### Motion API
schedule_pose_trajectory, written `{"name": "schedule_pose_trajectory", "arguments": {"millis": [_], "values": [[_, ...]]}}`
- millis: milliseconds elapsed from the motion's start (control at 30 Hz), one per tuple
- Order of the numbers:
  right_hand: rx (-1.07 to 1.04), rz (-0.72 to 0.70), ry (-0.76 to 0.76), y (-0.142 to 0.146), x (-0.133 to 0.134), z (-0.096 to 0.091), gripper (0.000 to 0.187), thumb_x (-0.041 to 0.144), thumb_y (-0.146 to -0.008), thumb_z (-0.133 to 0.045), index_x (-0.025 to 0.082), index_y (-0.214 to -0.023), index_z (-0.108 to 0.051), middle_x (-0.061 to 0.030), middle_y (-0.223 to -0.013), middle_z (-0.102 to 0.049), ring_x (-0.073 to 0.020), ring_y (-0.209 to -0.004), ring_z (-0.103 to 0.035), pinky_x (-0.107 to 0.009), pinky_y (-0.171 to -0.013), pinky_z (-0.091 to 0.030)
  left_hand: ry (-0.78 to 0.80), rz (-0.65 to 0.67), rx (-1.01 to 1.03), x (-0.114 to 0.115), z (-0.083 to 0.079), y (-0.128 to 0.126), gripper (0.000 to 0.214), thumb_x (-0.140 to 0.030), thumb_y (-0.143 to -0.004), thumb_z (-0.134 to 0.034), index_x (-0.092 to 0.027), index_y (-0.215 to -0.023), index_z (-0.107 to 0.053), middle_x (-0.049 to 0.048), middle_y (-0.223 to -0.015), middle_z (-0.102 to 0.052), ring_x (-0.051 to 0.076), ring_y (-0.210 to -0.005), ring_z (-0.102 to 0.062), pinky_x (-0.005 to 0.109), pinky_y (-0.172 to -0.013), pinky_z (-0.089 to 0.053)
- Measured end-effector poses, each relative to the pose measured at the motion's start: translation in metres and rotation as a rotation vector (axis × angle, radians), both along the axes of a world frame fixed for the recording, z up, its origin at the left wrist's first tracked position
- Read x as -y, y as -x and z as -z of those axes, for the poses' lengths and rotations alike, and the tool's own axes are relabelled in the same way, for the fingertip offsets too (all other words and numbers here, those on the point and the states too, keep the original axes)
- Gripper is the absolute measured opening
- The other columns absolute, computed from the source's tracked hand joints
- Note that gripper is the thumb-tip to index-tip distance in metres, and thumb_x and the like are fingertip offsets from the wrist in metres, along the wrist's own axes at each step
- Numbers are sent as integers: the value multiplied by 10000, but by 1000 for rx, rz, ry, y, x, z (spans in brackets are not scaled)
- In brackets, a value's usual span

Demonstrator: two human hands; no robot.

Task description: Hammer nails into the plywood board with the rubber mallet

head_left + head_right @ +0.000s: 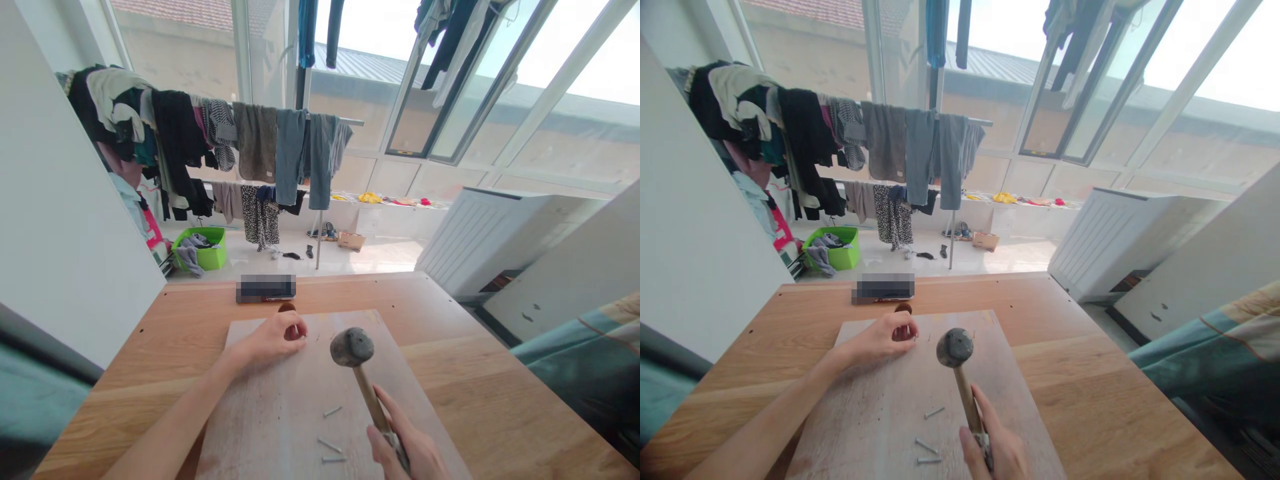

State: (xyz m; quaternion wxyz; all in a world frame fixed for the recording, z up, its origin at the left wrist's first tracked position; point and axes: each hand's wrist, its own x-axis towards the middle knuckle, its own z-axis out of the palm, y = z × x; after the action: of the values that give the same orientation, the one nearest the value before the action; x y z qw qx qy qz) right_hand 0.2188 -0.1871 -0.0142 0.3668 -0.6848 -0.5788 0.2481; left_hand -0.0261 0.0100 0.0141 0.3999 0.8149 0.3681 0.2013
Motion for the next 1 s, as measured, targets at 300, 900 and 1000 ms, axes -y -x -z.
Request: {"name": "schedule_pose_trajectory", "arguments": {"millis": [300, 900, 1000], "values": [[30, -182, -100, 36, -36, -21, 628, 554, -991, -355, 118, -1409, -527, -35, -659, -700, -205, -611, -684, -290, -704, -561, -38, 1, 24, 0, 0, -3, 50, -204, -765, -607, -154, -769, -611, -12, -748, -532, 128, -695, -504, 233, -659, -413], [17, -115, -70, 20, -20, -4, 680, 633, -962, -353, 136, -1371, -570, 6, -581, -639, -165, -465, -613, -253, -556, -530, 29, 23, -113, 7, -32, 5, 141, -272, -756, -638, -170, -833, -581, -31, -730, -538, 127, -664, -503, 226, -599, -378], [28, -43, -28, 2, -6, 7, 731, 692, -933, -349, 139, -1333, -611, 17, -536, -613, -158, -397, -571, -245, -488, -498, -27, 123, -207, 26, -52, -3, 88, -268, -781, -613, -184, -785, -587, -13, -731, -587, 136, -655, -533, 235, -570, -366]]}}
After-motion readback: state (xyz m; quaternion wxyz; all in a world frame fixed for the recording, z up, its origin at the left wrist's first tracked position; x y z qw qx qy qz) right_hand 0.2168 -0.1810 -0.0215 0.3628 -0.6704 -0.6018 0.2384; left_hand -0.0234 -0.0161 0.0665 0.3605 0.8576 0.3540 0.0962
